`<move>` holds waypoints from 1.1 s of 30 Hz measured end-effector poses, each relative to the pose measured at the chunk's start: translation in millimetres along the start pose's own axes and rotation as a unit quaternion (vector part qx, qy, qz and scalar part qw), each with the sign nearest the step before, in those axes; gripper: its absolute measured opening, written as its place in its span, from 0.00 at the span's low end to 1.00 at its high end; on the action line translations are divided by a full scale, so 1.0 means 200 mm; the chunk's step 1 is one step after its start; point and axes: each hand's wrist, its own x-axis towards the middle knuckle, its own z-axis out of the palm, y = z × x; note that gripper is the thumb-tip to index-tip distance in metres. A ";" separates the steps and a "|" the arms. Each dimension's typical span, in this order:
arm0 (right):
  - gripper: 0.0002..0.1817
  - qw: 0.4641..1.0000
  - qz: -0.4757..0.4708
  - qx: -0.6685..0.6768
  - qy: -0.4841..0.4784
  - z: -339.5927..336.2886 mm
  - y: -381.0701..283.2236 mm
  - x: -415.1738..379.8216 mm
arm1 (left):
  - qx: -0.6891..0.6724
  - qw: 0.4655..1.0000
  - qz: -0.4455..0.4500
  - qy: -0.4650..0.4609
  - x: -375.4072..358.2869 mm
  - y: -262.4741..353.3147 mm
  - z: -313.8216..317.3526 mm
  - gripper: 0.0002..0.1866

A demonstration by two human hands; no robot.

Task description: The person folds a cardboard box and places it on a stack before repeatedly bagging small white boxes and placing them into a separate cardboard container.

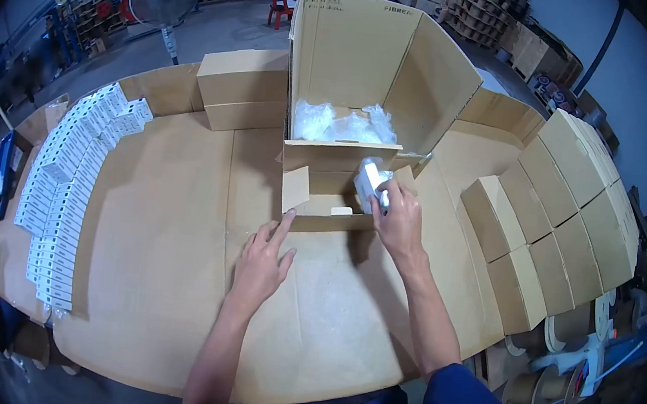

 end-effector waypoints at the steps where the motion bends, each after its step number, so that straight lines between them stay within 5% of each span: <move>1: 0.10 1.000 0.007 -0.009 0.003 0.02 0.01 0.00 | 0.004 1.000 -0.007 -0.002 0.00 0.01 0.00 0.38; 17: 0.08 0.985 0.108 -0.121 -0.053 0.08 -0.03 -0.05 | 0.011 1.000 0.000 0.002 -0.03 -0.04 0.00 0.42; 20: 0.12 0.985 0.112 -0.109 -0.070 0.02 -0.09 -0.08 | 0.001 0.999 -0.053 -0.001 -0.12 -0.05 -0.13 0.44; 26: 0.18 0.979 0.145 -0.099 -0.104 0.02 -0.14 -0.13 | 0.063 0.988 -0.124 0.061 -0.37 -0.48 -0.35 0.42; 28: 0.20 0.979 0.138 -0.115 -0.093 0.08 -0.09 -0.13 | 0.074 0.985 -0.138 0.073 -0.44 -0.63 -0.46 0.40; 31: 0.22 0.990 0.072 -0.091 0.086 0.16 -0.14 -0.10 | 0.106 0.978 -0.153 0.092 -0.48 -0.82 -0.67 0.35; 33: 0.21 0.992 0.064 -0.020 0.105 0.16 -0.29 -0.03 | 0.132 0.975 -0.159 0.085 -0.47 -0.94 -0.78 0.33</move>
